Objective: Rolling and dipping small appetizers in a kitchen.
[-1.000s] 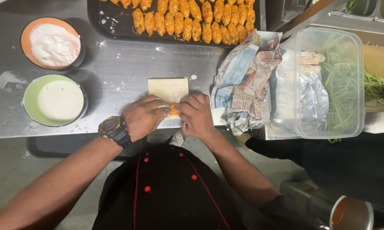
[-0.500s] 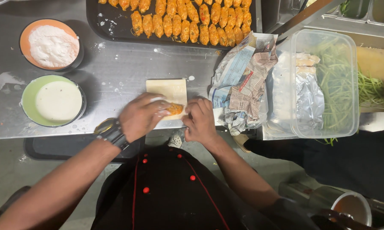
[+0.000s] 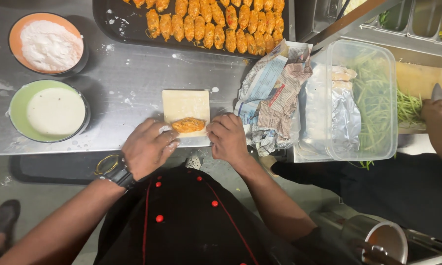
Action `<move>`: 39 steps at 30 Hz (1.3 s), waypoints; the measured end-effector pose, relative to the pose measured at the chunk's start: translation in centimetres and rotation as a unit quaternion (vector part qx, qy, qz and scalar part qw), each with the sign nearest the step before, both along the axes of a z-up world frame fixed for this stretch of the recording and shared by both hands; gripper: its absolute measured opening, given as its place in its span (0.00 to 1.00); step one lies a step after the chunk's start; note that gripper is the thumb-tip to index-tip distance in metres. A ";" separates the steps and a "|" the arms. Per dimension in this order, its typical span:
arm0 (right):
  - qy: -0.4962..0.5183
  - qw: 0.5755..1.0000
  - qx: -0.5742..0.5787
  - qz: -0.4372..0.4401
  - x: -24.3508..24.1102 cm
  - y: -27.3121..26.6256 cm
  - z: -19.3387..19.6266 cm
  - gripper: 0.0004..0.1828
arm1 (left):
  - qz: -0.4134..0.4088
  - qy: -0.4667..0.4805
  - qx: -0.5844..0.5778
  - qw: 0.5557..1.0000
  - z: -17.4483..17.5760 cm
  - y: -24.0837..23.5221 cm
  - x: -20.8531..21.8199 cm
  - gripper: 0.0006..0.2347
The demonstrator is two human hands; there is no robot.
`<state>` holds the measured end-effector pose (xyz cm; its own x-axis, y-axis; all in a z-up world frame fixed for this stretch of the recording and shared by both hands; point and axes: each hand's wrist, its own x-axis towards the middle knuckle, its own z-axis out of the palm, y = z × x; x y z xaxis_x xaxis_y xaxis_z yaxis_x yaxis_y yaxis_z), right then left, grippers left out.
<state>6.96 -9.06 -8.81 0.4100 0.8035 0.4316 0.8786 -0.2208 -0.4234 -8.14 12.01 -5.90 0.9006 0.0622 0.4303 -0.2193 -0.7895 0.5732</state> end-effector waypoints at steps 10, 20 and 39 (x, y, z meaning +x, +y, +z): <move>-0.024 1.000 -0.007 0.009 0.0 0.2 0.4 0.12 | 0.014 -0.006 0.030 0.999 -1.9 0.1 0.0 0.10; -0.058 0.997 -0.002 0.048 -0.3 0.4 1.2 0.10 | 0.014 -0.002 -0.120 0.993 -2.0 0.9 1.1 0.07; -0.071 0.997 -0.032 0.003 2.4 2.7 -0.6 0.08 | -0.035 0.008 -0.060 0.998 -2.7 1.9 5.9 0.07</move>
